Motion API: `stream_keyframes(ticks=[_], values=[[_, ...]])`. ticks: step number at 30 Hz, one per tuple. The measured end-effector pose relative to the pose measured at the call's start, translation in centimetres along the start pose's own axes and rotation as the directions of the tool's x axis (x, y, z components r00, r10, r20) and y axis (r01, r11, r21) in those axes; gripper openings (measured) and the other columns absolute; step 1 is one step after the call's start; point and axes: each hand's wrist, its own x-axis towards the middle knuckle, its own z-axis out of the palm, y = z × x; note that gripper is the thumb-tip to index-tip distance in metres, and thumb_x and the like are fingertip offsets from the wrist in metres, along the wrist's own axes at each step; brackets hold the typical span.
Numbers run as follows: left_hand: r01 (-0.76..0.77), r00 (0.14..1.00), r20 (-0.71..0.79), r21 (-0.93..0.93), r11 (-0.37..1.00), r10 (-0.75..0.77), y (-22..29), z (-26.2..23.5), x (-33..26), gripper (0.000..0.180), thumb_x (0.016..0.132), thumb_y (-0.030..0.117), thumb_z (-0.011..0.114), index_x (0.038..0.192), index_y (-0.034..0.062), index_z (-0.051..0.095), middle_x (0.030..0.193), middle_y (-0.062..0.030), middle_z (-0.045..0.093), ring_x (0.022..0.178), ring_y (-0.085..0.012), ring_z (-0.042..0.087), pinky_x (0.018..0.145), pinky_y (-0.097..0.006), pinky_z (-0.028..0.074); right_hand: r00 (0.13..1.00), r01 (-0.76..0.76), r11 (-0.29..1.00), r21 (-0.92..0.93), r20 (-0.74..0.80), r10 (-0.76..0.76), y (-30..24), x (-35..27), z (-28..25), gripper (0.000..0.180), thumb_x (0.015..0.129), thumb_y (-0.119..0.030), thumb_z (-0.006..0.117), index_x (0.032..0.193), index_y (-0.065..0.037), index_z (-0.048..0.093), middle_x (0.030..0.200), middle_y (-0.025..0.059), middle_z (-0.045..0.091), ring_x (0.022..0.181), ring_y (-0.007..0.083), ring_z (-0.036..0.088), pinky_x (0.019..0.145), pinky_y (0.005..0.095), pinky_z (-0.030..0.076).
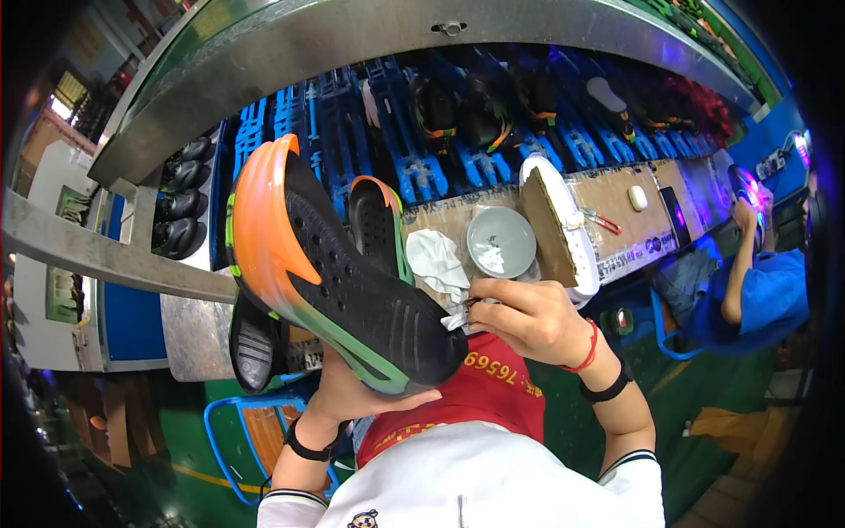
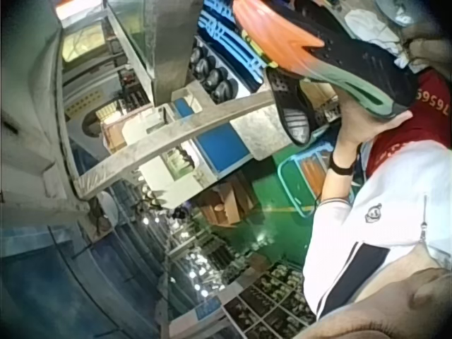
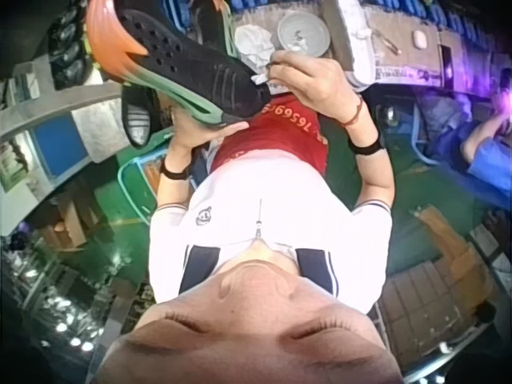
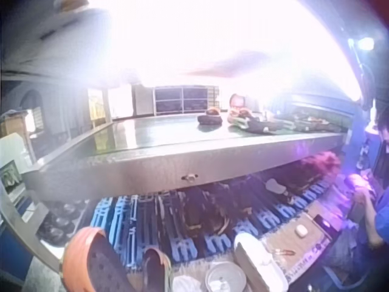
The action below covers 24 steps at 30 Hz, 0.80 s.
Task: Applying glue or cleaning solution to shoe soles using a small brush and a rag.
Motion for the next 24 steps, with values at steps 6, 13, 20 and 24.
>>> stream_keyframes(ticks=[6,13,20,24], values=[[0.038,0.990,0.133,0.044,0.998,-0.043,-0.2,0.7,-0.9,0.066,0.071,0.036,0.081,0.126,0.0109,0.054,0.118,-0.0055,0.063,0.105,-0.0239,0.063,0.099,-0.038,0.043,0.995,-0.090,0.994,0.057,0.058,0.086,-0.6,-0.7,-0.1,0.019,0.076,-0.010,0.071,0.092,-0.005,0.062,0.097,0.0061,0.063,0.072,0.0232,0.065,0.056,0.0318,0.053],[0.381,0.914,0.225,-0.767,0.517,-0.339,-0.3,0.2,1.0,0.066,0.084,0.058,0.050,0.134,0.0152,0.047,0.141,-0.0174,0.042,0.128,-0.0315,0.045,0.104,-0.053,0.039,0.968,-0.240,0.916,0.321,0.012,0.250,-0.4,-1.4,-0.2,0.010,0.081,-0.005,0.069,0.089,-0.002,0.065,0.093,0.0101,0.065,0.076,0.0275,0.065,0.065,0.0337,0.053],[-0.291,0.956,-0.272,-0.922,0.254,0.108,-4.1,3.6,0.0,0.056,0.100,0.053,0.020,0.128,0.0126,0.048,0.145,-0.0371,0.021,0.132,-0.0495,0.034,0.102,-0.060,0.039,0.903,-0.393,0.720,0.572,0.094,0.418,-2.3,-0.4,0.5,0.009,0.084,-0.003,0.065,0.090,0.003,0.065,0.089,0.0136,0.065,0.077,0.0263,0.065,0.067,0.0310,0.051],[-0.394,0.919,-0.346,-0.798,0.456,0.189,-4.7,3.9,0.2,0.047,0.102,0.046,0.023,0.127,0.0111,0.043,0.143,-0.0420,0.016,0.129,-0.0479,0.039,0.099,-0.051,0.046,0.910,-0.398,0.708,0.583,0.150,0.387,-2.9,0.0,0.9,0.009,0.084,-0.004,0.065,0.090,0.003,0.064,0.088,0.0137,0.065,0.077,0.0270,0.065,0.067,0.0321,0.051]])
